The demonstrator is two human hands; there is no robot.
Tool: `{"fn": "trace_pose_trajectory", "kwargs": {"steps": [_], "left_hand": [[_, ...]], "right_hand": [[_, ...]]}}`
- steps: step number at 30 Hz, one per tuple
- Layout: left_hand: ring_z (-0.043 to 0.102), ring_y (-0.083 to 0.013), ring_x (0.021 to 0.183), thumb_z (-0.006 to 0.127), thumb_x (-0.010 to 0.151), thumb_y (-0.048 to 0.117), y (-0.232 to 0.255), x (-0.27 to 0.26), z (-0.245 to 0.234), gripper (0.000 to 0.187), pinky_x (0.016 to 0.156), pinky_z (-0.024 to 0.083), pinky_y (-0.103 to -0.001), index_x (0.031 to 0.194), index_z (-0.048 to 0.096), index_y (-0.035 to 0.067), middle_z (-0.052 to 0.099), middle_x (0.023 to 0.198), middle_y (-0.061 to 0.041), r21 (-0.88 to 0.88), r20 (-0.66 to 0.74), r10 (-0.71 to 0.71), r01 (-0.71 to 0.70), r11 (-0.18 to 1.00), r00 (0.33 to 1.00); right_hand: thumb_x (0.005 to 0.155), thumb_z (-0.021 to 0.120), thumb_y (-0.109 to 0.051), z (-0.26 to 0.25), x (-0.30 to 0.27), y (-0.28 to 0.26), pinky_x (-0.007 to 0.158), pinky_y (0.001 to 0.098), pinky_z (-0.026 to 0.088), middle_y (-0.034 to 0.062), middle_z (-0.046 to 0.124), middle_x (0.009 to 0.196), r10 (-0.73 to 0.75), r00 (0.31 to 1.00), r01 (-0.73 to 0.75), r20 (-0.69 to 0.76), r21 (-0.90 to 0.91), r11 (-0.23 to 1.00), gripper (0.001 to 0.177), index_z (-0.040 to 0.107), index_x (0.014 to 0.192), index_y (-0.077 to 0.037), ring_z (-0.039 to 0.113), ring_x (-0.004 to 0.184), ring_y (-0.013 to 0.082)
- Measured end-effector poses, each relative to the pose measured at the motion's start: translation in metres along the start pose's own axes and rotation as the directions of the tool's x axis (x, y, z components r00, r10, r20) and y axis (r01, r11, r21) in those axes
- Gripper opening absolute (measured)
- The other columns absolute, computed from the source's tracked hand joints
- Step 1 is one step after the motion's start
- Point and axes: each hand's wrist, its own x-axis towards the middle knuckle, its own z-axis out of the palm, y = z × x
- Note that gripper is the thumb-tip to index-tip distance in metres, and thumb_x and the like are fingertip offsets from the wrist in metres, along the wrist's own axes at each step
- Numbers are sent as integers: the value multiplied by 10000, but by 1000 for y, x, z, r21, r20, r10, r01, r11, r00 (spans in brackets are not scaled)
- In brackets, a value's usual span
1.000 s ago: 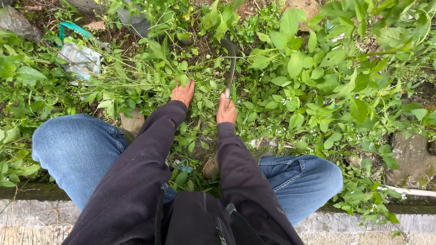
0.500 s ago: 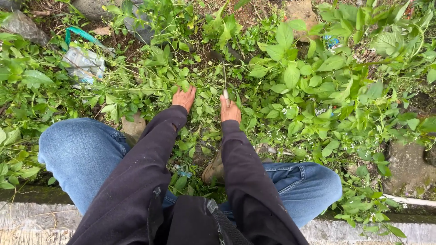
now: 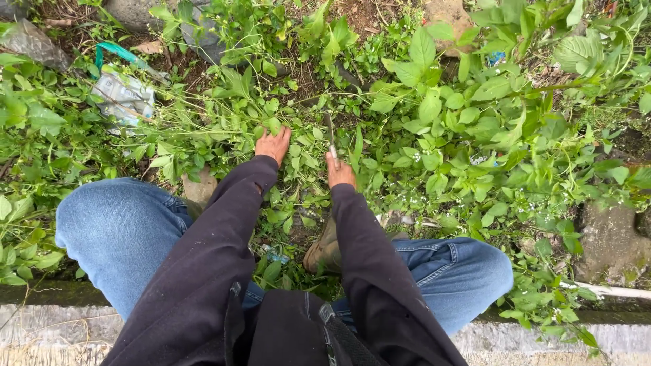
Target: The person sits cross-legged on the ground and uses a sickle to cut weeds and grass. They gather the vegetation with one hand and slice through the stems with the tool, repeating the process to clear the area.
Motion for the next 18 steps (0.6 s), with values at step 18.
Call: {"fn": "trace_pose_trajectory", "kwargs": {"steps": [18], "left_hand": [[433,-284,1170,628,918,94,-78,-6,110,459,775,429,-476,1359,553,197,509,1197,-99,256,-274,163,-92,962,948]], "right_hand": [[907,428,-820,3,-113,-35,863,523,557,263,736,973,41,985,-42,168,2,999,930,718,1126,36,718,1014,420]]}}
